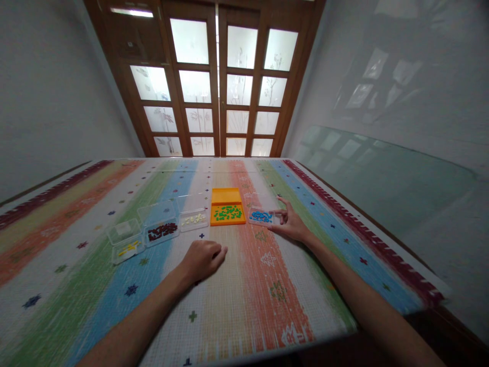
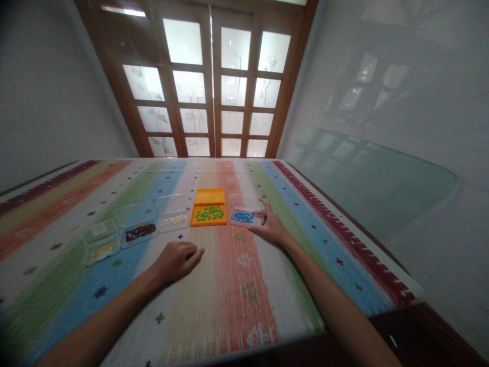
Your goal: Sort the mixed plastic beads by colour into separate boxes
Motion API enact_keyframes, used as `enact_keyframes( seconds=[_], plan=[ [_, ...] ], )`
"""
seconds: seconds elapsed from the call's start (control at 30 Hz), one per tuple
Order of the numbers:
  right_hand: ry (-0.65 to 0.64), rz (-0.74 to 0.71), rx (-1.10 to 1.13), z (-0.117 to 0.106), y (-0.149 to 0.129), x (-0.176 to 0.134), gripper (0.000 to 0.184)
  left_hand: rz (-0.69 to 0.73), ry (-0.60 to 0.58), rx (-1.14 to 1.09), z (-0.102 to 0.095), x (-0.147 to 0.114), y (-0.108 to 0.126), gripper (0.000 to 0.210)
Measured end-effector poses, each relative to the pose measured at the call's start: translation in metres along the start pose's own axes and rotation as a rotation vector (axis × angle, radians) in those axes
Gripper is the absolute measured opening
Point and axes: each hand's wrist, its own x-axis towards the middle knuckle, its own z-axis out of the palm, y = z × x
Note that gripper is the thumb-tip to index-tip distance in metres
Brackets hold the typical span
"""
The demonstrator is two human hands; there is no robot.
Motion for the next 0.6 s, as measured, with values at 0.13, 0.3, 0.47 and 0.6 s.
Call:
enact_keyframes(
  seconds=[0.13, 0.3, 0.47, 0.6],
  plan=[
    [0.0, 0.004, -0.008, 0.0003, 0.0007, -0.0013, 0.103, 0.003, -0.004, -0.005, -0.0005, 0.0003, 0.0002, 0.047],
    [-0.019, 0.05, 0.005, -0.0017, 0.0027, -0.0021, 0.115, -0.001, -0.006, 0.002, 0.0013, -0.0004, -0.0015, 0.047],
    [0.0, 0.061, 0.02, -0.0058, 0.0032, 0.0013, 0.131, 0.007, -0.001, 0.015, 0.0013, -0.0015, -0.0016, 0.046],
    [0.005, 0.04, 0.053, -0.0076, 0.0002, 0.0077, 0.129, 0.013, 0.009, 0.022, -0.0002, -0.0012, -0.0003, 0.046]
  ],
)
